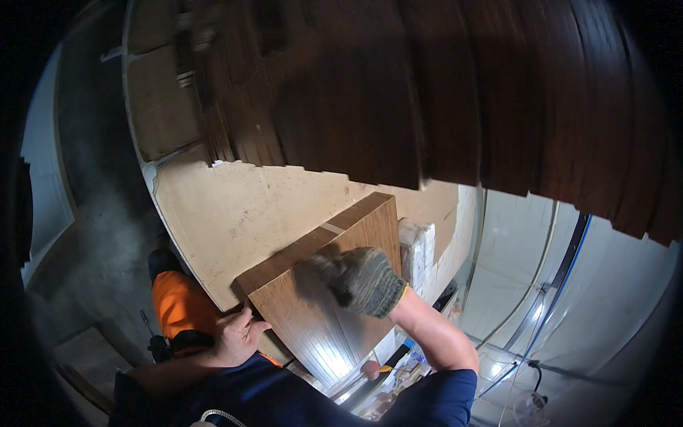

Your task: The person applies a dark strip to the edge of a wood-textured panel, presses it down by hand, and then uses a small tool to trim and scrape along the edge of the panel.

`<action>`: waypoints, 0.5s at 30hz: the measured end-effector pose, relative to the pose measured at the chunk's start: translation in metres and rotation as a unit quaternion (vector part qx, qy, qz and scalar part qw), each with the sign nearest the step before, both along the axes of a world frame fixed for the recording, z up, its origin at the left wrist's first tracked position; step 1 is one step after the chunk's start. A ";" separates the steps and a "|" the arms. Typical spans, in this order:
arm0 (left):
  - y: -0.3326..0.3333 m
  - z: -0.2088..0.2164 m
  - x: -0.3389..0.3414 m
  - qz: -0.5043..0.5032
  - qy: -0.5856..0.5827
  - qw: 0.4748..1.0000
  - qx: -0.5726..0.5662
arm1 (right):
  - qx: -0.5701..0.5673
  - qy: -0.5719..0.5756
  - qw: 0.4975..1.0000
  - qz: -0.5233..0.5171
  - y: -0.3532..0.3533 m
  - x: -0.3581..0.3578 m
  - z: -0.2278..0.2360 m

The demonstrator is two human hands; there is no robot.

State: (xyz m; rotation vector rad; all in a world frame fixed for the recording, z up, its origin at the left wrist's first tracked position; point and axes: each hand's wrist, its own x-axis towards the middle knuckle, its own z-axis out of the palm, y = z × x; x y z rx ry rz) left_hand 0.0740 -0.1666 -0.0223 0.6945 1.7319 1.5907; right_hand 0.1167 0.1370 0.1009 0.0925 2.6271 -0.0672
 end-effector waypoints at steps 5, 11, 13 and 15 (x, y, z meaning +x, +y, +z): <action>-0.005 -0.003 -0.001 -0.016 -0.012 1.000 0.004 | 0.055 0.098 0.976 -0.185 0.041 0.000 -0.002; -0.003 -0.002 0.002 -0.003 -0.003 1.000 -0.002 | 0.122 0.100 0.953 -0.257 0.101 0.029 -0.021; -0.002 -0.002 0.002 0.003 -0.002 1.000 0.000 | 0.126 0.073 0.955 -0.258 0.106 0.027 -0.024; -0.002 -0.003 0.002 0.000 -0.005 1.000 -0.006 | 0.134 0.054 0.959 -0.244 0.110 0.028 -0.029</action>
